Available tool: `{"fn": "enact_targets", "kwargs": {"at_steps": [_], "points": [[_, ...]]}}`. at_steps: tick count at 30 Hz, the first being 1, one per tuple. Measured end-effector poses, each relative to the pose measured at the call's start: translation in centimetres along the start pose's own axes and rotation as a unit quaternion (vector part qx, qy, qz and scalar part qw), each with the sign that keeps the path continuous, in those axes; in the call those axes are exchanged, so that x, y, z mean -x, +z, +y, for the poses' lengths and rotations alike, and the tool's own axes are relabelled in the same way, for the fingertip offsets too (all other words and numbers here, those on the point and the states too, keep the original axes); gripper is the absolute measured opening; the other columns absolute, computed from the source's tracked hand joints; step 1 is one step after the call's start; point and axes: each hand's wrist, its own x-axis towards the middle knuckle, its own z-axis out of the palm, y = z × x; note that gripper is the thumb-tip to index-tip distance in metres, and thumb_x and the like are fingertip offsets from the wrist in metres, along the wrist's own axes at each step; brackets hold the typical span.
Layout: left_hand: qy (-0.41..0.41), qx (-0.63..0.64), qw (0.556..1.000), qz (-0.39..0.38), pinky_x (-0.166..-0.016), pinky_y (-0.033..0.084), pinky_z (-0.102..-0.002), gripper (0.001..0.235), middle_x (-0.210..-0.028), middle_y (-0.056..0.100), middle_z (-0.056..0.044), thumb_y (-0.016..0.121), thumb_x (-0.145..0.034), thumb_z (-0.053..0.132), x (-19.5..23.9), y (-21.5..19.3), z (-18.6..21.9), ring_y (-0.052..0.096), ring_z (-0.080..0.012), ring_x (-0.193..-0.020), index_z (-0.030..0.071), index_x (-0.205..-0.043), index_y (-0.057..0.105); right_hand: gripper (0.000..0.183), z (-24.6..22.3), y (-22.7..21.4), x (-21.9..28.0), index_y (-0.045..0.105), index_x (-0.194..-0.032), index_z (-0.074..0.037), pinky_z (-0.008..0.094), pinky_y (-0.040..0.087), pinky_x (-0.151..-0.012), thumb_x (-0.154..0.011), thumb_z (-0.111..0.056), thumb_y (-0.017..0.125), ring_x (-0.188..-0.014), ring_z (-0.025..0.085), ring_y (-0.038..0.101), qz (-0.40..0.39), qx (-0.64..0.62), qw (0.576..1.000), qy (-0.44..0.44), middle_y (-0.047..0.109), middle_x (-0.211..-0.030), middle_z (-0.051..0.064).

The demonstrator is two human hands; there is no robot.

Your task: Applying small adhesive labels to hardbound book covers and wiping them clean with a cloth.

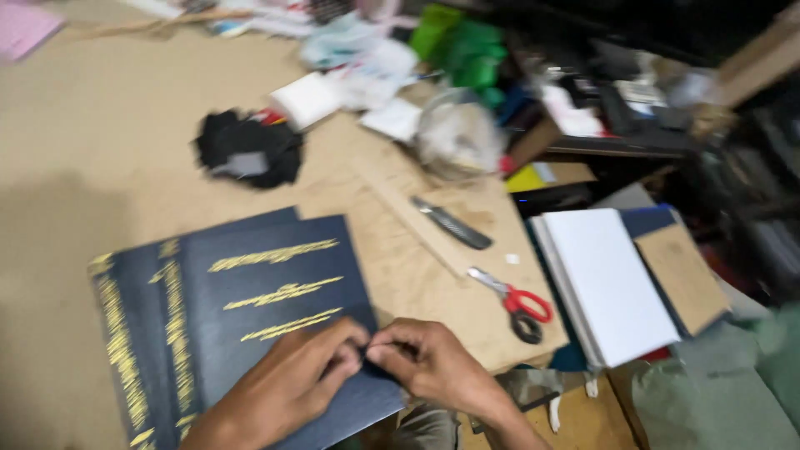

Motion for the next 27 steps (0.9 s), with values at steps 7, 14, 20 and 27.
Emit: {"fn": "enact_targets", "kwargs": {"at_steps": [7,14,20,27], "points": [[-0.184,0.043,0.980,-0.066,-0.066,0.044,-0.024,0.008,-0.069,0.065,0.009,0.076,-0.093,0.024,-1.8,0.8,0.8,0.055,-0.0061,-0.066,0.024,-0.086,0.072,0.022,1.5,-5.2,-0.3,0.080,-0.095,-0.012,0.030,0.055,-0.078,-0.096,-0.031,0.067,-0.082,0.014,0.071,-0.030,0.019,0.993,0.111,0.079,-0.090,0.001],[-0.118,0.150,0.972,-0.135,-0.093,0.060,-0.034,0.041,-0.127,0.079,-0.013,0.066,-0.090,0.011,-2.2,0.8,2.0,0.077,-0.0213,-0.113,0.010,-0.130,0.074,0.020,3.6,-6.6,-0.1,0.083,-0.097,-0.007,0.037,0.056,-0.077,-0.094,-0.022,0.069,-0.080,0.019,0.069,0.063,0.009,0.991,0.118,0.080,-0.086,0.010],[-0.095,0.195,0.968,-0.122,-0.075,0.063,-0.033,0.047,-0.124,0.076,-0.021,0.068,-0.086,0.007,-1.9,0.8,2.1,0.076,-0.0236,-0.096,0.004,-0.133,0.071,0.032,10.6,-10.6,3.3,0.076,-0.123,-0.019,0.048,0.060,-0.082,-0.094,-0.031,0.069,-0.101,0.035,0.074,0.234,0.252,0.939,0.025,0.076,-0.111,0.013],[-0.123,0.183,0.963,-0.154,-0.077,0.049,-0.019,0.047,-0.107,0.084,-0.002,0.067,-0.090,0.009,-1.8,0.3,2.0,0.069,-0.0023,-0.081,0.017,-0.136,0.072,0.046,11.1,-12.8,9.3,0.053,-0.148,-0.024,0.058,0.055,-0.101,-0.102,-0.033,0.047,-0.131,0.036,0.058,0.206,0.355,0.868,0.279,0.051,-0.151,0.015]]}}
